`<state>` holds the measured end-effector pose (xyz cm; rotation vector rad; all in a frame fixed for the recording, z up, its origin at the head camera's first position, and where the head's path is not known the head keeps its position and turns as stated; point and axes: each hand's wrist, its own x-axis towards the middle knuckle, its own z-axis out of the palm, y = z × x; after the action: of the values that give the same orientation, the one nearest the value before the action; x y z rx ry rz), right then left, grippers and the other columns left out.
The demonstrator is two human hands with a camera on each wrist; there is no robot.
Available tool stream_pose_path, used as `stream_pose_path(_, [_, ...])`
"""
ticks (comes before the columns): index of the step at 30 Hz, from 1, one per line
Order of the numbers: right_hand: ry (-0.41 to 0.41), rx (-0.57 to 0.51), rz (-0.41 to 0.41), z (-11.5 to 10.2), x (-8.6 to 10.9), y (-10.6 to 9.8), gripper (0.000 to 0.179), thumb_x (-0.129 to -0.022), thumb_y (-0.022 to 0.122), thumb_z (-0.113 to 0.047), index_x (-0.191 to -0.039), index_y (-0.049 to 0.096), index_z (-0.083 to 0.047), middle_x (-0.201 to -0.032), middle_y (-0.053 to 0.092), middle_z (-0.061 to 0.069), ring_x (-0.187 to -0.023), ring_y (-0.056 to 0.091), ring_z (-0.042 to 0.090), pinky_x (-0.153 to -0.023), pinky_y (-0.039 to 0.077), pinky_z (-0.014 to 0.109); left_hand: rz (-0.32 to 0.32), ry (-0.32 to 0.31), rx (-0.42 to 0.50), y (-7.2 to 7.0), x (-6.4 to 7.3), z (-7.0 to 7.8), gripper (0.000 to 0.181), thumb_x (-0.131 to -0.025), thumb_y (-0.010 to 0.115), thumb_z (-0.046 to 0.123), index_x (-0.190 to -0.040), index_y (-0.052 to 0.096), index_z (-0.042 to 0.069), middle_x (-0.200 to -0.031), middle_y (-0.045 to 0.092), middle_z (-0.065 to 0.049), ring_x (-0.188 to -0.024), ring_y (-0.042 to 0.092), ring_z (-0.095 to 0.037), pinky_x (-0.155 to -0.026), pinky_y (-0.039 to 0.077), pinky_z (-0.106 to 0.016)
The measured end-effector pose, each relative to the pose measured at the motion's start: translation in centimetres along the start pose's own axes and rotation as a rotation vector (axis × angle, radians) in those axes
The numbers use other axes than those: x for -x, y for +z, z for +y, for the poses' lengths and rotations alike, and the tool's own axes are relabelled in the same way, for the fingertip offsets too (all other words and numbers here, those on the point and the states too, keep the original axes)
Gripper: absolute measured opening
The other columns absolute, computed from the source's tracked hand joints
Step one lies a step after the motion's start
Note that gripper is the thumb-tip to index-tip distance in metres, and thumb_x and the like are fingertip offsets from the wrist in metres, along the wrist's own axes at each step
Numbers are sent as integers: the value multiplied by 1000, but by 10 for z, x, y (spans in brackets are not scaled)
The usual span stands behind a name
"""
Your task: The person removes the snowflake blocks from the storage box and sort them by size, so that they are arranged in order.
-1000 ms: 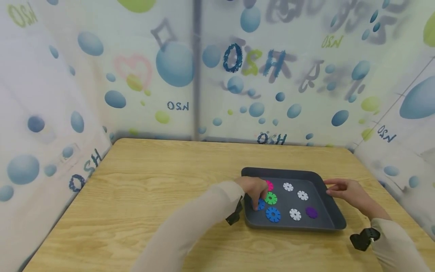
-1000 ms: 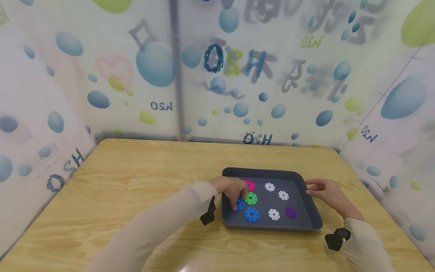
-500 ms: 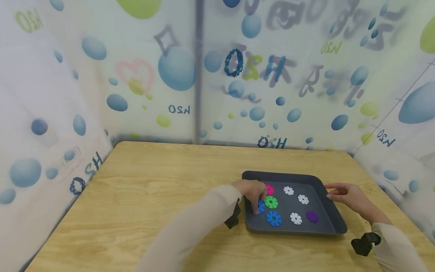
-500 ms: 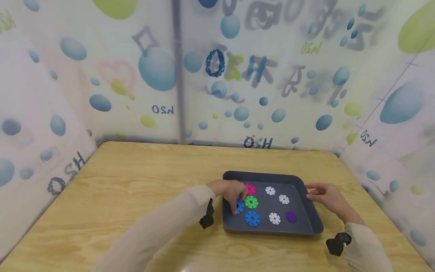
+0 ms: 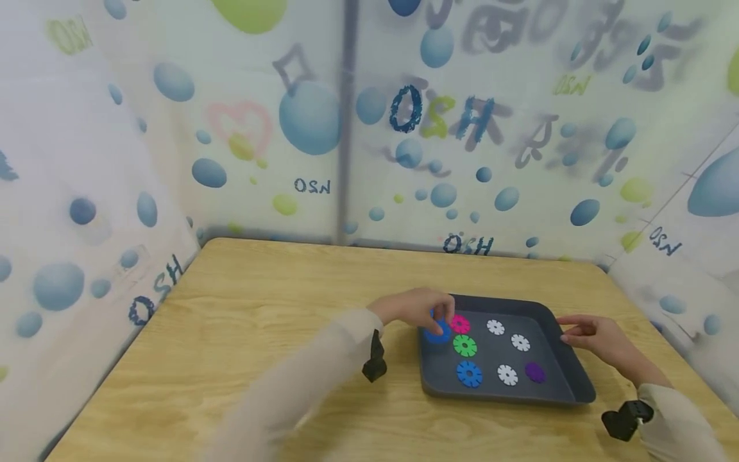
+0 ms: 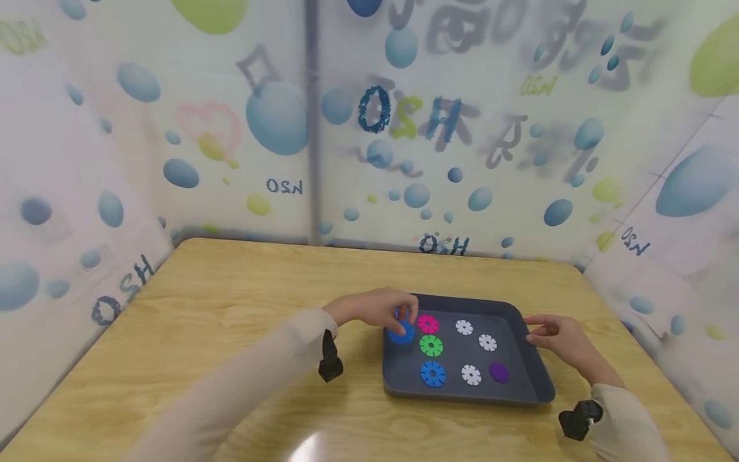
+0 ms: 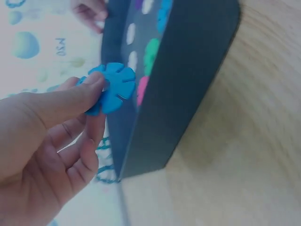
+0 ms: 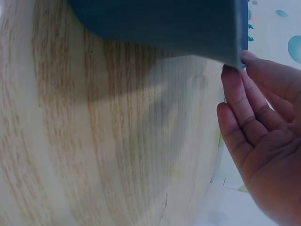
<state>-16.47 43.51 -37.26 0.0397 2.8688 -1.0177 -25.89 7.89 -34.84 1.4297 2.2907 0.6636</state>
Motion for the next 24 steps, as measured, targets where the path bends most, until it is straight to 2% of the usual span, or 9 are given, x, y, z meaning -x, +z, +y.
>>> stream_pose_path(2, [3,6,4,1,1,-2,52,-84,66,-20,-122,49,12,-90,66,11,-78,61,15,-73,49,37,25,26,34,-8,8,-1,20,-79,71,7,-88,54,11,-89,57,-4,-78,50,-10,-68,41,-19])
stream_pose_path(4, [10,4,5,1,1,-3,53,-85,66,-21,-122,49,12,-90,66,11,-78,61,15,-74,49,38,29,26,65,-14,17,-3,19,-80,70,6,-88,53,10,-89,56,-5,-77,49,-10,-68,42,-20])
stream_pose_path(8, [17,-2,3,1,1,-2,53,-85,66,-22,-122,49,12,-91,66,12,-79,61,17,-77,48,44,-31,-50,122,-19,39,-13,17,-80,70,6,-87,55,10,-91,53,0,-79,51,-11,-68,44,-22])
stream_pose_path(12, [7,4,10,2,2,-1,51,-86,65,-21,-121,50,12,-90,66,12,-79,62,17,-76,48,42,-74,-124,167,-10,53,-26,17,-79,70,6,-88,57,9,-92,53,1,-81,53,-11,-68,45,-23])
stream_pose_path(16, [-33,20,16,1,0,-2,50,-86,65,-19,-120,50,13,-88,66,11,-77,61,15,-71,49,34,-57,-126,225,5,56,-34,18,-77,72,3,-88,58,5,-91,55,-2,-80,52,-11,-69,44,-21])
stream_pose_path(19, [-28,17,16,-1,0,-1,49,-85,66,-18,-120,50,13,-87,66,10,-77,62,14,-69,49,31,-37,-121,253,15,55,-38,19,-76,72,0,-88,58,2,-90,56,-3,-79,51,-11,-69,43,-19])
stream_pose_path(24, [-13,20,20,-3,2,0,49,-84,66,-16,-120,50,13,-88,66,11,-76,61,13,-70,49,31,-2,-120,248,23,51,-39,18,-76,71,-1,-89,58,2,-86,56,-3,-77,50,-11,-67,42,-19])
